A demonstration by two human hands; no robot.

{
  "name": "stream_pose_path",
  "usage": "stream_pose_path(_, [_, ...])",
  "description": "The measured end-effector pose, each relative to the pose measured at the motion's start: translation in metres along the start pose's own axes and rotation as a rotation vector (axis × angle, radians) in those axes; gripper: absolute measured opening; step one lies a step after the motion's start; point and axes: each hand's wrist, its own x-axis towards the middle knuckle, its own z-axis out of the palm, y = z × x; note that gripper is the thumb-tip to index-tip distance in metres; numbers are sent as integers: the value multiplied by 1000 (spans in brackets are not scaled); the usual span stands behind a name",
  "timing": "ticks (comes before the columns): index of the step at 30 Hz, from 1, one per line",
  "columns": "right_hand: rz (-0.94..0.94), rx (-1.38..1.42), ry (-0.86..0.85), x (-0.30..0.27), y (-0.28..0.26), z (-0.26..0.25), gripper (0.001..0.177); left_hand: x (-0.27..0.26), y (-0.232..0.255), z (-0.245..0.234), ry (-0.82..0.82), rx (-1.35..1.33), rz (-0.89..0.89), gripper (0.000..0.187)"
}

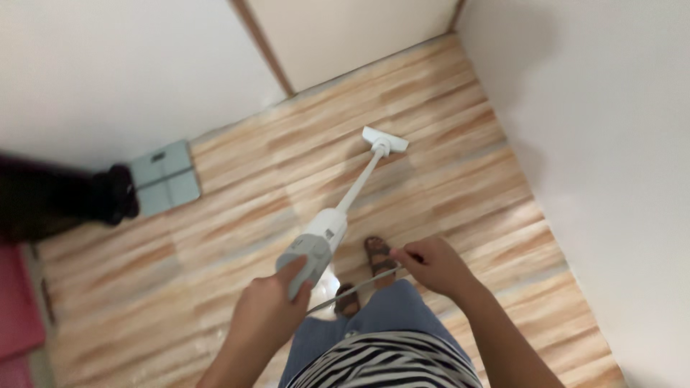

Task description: The person vacuums the floor around a bed, furniture, and a door, moving the vacuum cleaner back and forth by hand while managing the power cord.

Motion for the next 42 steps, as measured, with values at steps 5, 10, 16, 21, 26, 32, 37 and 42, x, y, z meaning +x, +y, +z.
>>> stream_pose_path(5, [73, 63, 77, -5, 28, 51, 41, -77, -86, -15, 56, 20, -141, 49])
stream_pose_path(10, [14, 129, 19, -10, 64, 64, 42, -130, -150, -22, 114, 40, -232, 46])
stream_pose_path(16, [-17, -59, -13, -29, 92, 69, 28, -169, -194, -26, 127, 71, -365, 47])
stream_pose_path(21, [199, -7, 262, -14, 142, 69, 23, -187, -206, -33, 112, 35, -430, 49])
stream_pose_path(26, [325, 529, 372, 29, 110, 62, 59, -180, -182, -13, 113, 20, -483, 53])
stream_pose_path(32, [119, 843, 122, 58, -76, 34, 28, -157, -139, 18, 153, -116, -444, 52])
stream_pose_path(37, [-116, 911, -183, 64, -179, 20, 27, -136, -112, 51, 158, -164, -531, 44])
stream_pose_path(42, [-190, 764, -386, 75, -226, 41, 34, -112, -93, 90, 273, -259, -525, 40])
